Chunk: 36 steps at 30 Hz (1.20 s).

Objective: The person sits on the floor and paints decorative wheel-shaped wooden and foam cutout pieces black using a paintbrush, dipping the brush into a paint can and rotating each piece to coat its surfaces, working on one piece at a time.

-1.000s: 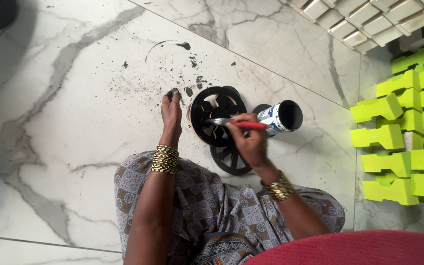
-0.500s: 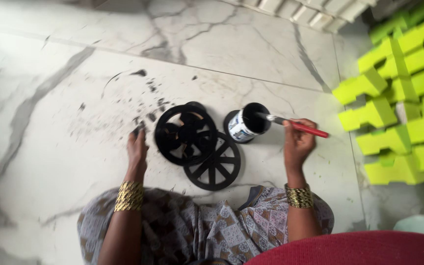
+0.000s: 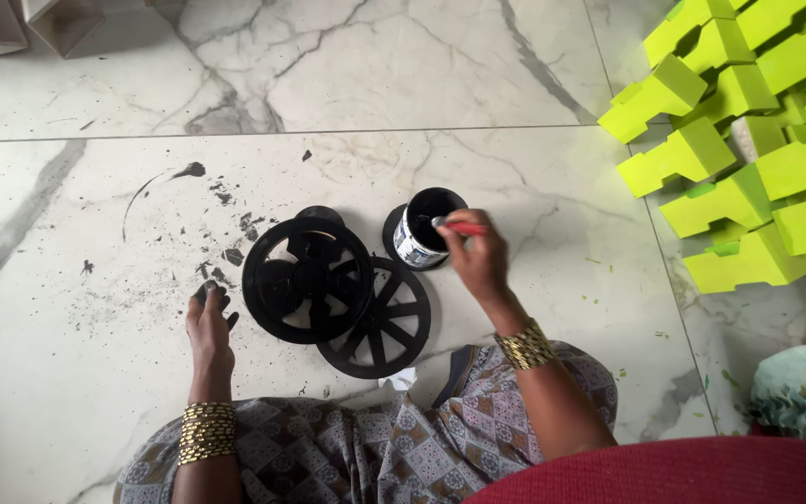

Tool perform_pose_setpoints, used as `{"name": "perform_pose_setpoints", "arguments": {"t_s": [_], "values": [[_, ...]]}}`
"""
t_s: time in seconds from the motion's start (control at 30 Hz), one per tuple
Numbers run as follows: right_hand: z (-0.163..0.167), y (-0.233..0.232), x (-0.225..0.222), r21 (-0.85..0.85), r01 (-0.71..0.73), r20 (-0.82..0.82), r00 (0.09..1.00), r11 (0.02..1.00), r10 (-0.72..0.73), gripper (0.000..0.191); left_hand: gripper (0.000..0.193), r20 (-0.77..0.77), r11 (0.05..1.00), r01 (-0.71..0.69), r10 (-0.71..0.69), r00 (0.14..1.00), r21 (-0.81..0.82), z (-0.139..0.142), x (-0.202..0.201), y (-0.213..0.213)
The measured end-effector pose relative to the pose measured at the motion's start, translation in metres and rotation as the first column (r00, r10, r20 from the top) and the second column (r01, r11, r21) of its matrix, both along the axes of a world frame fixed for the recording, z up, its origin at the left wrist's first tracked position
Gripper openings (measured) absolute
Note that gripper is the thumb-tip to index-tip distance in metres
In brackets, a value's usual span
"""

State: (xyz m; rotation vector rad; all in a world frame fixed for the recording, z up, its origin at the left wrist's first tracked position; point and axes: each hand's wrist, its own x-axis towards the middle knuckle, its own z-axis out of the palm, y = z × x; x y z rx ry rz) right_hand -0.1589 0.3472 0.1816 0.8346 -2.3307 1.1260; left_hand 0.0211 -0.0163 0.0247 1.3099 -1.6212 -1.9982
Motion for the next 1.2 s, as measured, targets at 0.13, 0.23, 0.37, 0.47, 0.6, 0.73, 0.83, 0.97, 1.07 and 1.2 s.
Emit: {"name": "perform_pose_setpoints", "arguments": {"t_s": [0.13,0.23,0.37,0.47,0.6,0.73,0.83,0.97,1.07,1.2], "values": [[0.007,0.029,-0.006,-0.264,0.104,0.104,0.991,0.959,-0.078,0.019,0.05,-0.037,1.0,0.005,-0.004,0.999,0.02,0.004,-0.002,0.003],[0.008,0.047,-0.011,-0.513,0.214,0.293,0.954,0.831,-0.065,0.025,0.052,-0.043,0.999,0.005,-0.003,0.999,0.042,0.005,-0.006,0.005],[0.006,0.066,-0.025,-0.679,0.463,0.562,0.827,0.57,-0.003,0.028,0.053,-0.038,0.999,-0.016,0.017,0.999,0.034,0.004,-0.014,0.002],[-0.006,0.084,-0.03,-0.677,0.576,0.664,0.747,0.457,0.043,0.025,0.05,-0.084,0.998,-0.037,0.042,0.996,0.058,0.003,-0.014,0.002],[-0.032,0.104,-0.034,-0.704,0.63,0.701,0.691,0.327,0.177,0.017,0.047,-0.117,0.997,-0.046,0.053,0.992,0.057,0.008,-0.012,0.003],[-0.051,0.108,-0.025,-0.777,0.589,0.629,0.711,0.222,0.314,0.013,0.043,-0.162,0.994,-0.072,0.085,0.983,0.085,0.018,-0.006,0.008],[-0.047,0.103,-0.016,-0.788,0.601,0.603,0.71,0.134,0.364,0.013,0.04,-0.193,0.987,-0.094,0.118,0.974,0.128,0.023,-0.001,0.011],[-0.014,0.079,0.023,-0.831,0.473,0.553,0.756,0.293,0.35,0.022,0.036,-0.333,0.985,-0.1,0.142,0.932,0.141,0.02,0.007,0.013],[0.007,0.044,0.074,-0.768,0.286,0.515,0.808,0.572,0.286,0.023,0.034,-0.304,0.981,-0.125,0.167,0.938,0.151,0.02,0.003,0.013],[0.015,-0.012,0.121,-0.568,0.092,0.469,0.853,0.818,0.23,0.018,0.034,-0.292,0.972,-0.132,0.186,0.938,0.194,0.024,-0.002,0.018]]}}
